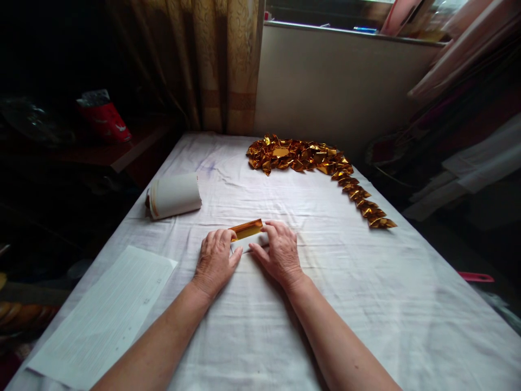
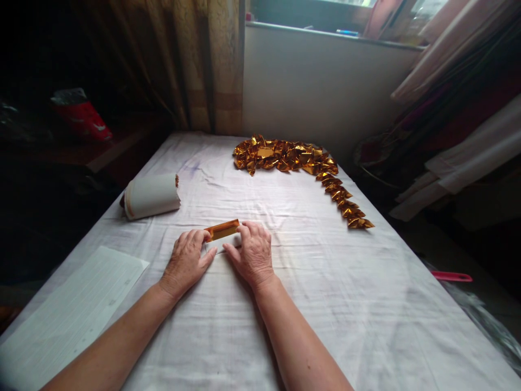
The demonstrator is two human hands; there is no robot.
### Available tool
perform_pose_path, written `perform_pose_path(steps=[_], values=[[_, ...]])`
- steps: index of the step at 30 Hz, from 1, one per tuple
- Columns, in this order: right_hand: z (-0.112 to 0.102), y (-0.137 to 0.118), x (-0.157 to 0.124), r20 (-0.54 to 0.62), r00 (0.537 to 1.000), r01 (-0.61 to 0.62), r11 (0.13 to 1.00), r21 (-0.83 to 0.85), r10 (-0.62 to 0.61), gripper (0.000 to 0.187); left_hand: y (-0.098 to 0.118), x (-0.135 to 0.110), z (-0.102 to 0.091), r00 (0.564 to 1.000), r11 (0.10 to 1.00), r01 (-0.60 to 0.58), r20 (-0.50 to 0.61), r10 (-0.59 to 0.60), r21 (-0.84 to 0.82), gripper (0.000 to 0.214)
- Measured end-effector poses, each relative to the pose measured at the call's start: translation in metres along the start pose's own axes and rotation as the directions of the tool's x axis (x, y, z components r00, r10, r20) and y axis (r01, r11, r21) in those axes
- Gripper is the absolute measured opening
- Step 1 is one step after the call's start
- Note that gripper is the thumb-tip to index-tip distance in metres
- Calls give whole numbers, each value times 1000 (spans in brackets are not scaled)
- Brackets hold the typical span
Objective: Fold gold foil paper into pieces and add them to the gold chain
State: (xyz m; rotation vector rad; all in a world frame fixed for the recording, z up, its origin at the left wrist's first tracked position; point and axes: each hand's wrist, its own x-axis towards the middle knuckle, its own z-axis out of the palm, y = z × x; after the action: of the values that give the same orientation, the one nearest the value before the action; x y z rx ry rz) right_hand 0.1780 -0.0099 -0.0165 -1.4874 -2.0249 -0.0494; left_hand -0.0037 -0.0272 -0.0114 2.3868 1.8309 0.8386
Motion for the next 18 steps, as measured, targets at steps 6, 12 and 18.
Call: perform_pose_path(steps=[6,12,18], values=[[8,1,-2,29,992,-118,992,-52,120,54,1,1,-1,1000,1000,7,11,-7,-6,19],[4,23,-4,22,967,-249,963,-100,253,40,-1,1,-4,999,1000,-3,37,2,7,11],[0,18,-3,52,962,-259,958,-121,267,33,20,13,-9,985,986,49,153,-74,160,20]])
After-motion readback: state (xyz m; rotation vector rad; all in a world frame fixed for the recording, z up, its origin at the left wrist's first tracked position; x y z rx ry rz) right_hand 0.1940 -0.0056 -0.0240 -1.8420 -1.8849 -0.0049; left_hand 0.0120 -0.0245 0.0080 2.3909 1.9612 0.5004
